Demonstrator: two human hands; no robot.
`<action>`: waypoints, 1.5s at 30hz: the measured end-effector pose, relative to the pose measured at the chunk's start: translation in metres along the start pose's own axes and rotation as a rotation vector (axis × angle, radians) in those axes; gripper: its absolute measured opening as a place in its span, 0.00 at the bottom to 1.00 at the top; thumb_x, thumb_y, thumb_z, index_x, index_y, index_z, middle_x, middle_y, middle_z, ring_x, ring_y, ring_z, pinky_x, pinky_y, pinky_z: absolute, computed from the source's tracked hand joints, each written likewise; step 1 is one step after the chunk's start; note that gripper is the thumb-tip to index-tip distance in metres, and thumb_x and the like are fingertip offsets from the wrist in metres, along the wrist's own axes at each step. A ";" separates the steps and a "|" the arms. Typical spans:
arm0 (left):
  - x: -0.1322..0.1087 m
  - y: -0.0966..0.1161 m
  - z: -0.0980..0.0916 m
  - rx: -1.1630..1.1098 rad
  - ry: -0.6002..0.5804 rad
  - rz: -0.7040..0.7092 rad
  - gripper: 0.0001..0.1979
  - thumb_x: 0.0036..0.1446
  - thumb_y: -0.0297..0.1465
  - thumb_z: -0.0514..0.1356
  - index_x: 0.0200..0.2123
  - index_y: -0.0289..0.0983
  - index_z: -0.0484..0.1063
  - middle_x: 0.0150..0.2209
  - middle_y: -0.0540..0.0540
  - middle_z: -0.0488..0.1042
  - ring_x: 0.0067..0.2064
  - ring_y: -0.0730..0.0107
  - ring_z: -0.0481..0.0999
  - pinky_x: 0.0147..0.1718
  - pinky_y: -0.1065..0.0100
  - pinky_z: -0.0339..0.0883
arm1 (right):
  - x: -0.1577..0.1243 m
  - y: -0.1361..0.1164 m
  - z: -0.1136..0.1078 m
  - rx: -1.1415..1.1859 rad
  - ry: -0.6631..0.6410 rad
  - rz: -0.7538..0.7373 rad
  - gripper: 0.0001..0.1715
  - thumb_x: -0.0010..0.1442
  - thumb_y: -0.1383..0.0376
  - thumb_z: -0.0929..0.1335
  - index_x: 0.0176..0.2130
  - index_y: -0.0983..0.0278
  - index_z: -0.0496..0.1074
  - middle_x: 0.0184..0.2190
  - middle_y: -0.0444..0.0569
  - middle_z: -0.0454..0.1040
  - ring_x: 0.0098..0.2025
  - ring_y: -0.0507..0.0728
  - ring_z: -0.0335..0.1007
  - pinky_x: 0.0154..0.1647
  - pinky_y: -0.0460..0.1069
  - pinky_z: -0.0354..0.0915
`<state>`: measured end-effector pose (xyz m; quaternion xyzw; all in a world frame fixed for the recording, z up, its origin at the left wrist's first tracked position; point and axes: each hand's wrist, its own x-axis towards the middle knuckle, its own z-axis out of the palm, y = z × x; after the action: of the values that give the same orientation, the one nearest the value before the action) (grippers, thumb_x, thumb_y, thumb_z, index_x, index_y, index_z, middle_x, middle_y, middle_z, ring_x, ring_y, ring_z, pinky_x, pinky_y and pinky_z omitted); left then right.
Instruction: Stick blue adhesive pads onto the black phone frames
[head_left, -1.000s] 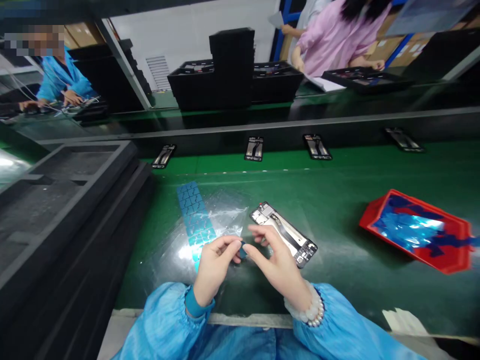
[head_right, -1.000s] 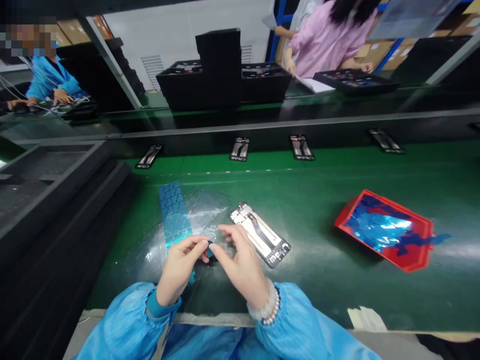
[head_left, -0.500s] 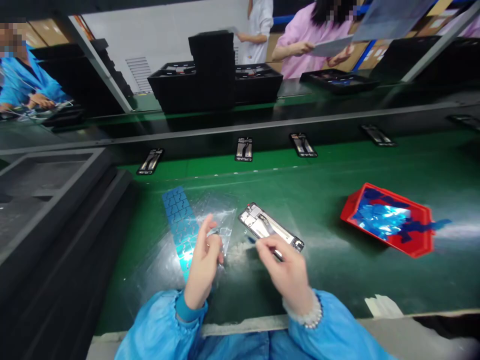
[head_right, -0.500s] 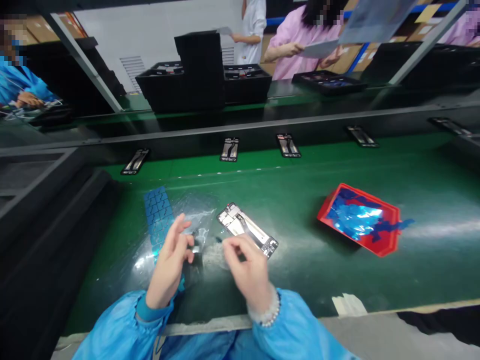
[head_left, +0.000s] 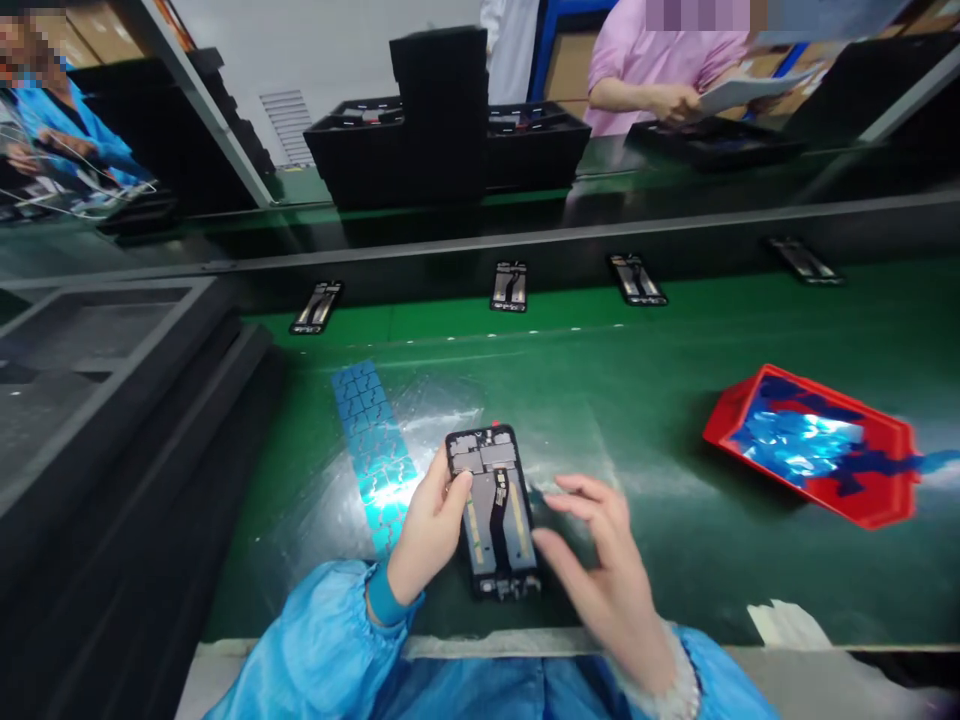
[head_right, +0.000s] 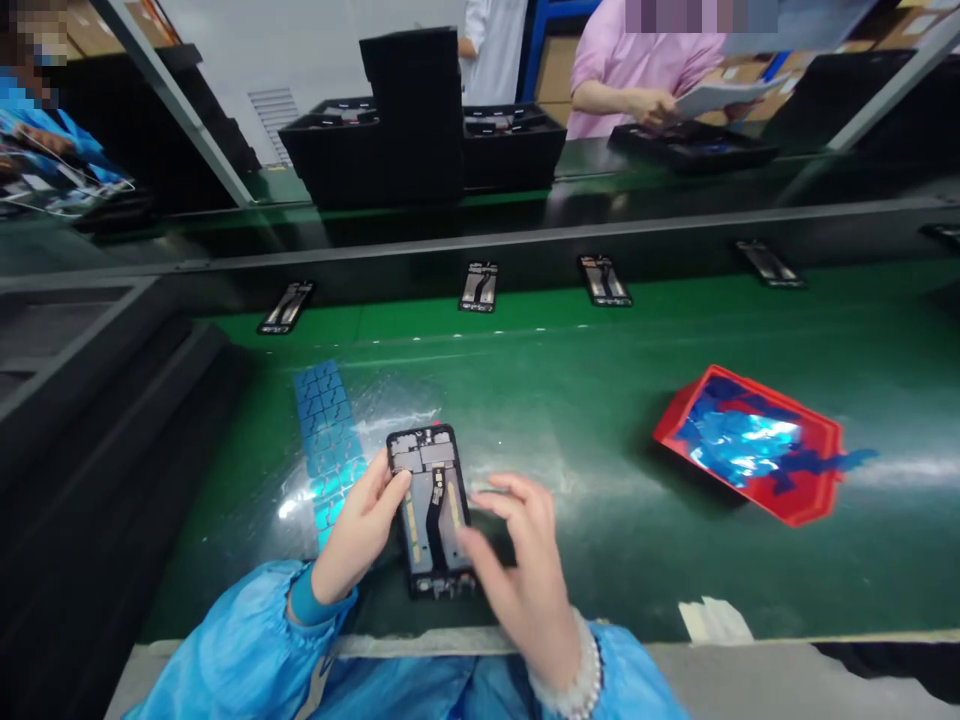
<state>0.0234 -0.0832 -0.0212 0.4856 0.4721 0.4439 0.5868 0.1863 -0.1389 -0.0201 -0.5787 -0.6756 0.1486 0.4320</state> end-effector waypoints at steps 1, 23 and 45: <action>0.000 0.001 -0.001 0.000 -0.034 -0.018 0.23 0.58 0.33 0.55 0.57 0.36 0.61 0.56 0.44 0.68 0.57 0.61 0.66 0.57 0.62 0.57 | 0.008 0.000 -0.002 0.015 0.013 -0.004 0.05 0.60 0.64 0.64 0.39 0.59 0.67 0.45 0.52 0.65 0.50 0.61 0.61 0.49 0.58 0.61; -0.006 0.007 -0.002 0.072 -0.134 -0.153 0.29 0.55 0.33 0.56 0.60 0.34 0.57 0.44 0.44 0.75 0.38 0.69 0.73 0.33 0.73 0.69 | 0.053 0.001 0.022 0.174 -0.162 0.160 0.13 0.57 0.62 0.66 0.22 0.61 0.67 0.38 0.50 0.70 0.47 0.59 0.60 0.49 0.57 0.58; -0.009 0.009 -0.001 0.109 -0.162 -0.130 0.24 0.56 0.32 0.55 0.57 0.36 0.63 0.33 0.46 0.76 0.37 0.64 0.75 0.36 0.68 0.71 | 0.052 -0.001 0.021 0.191 -0.167 0.193 0.12 0.57 0.63 0.66 0.23 0.62 0.68 0.36 0.50 0.69 0.44 0.58 0.64 0.46 0.54 0.61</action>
<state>0.0202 -0.0903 -0.0110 0.5192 0.4770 0.3378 0.6235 0.1720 -0.0853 -0.0102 -0.5829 -0.6331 0.3004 0.4112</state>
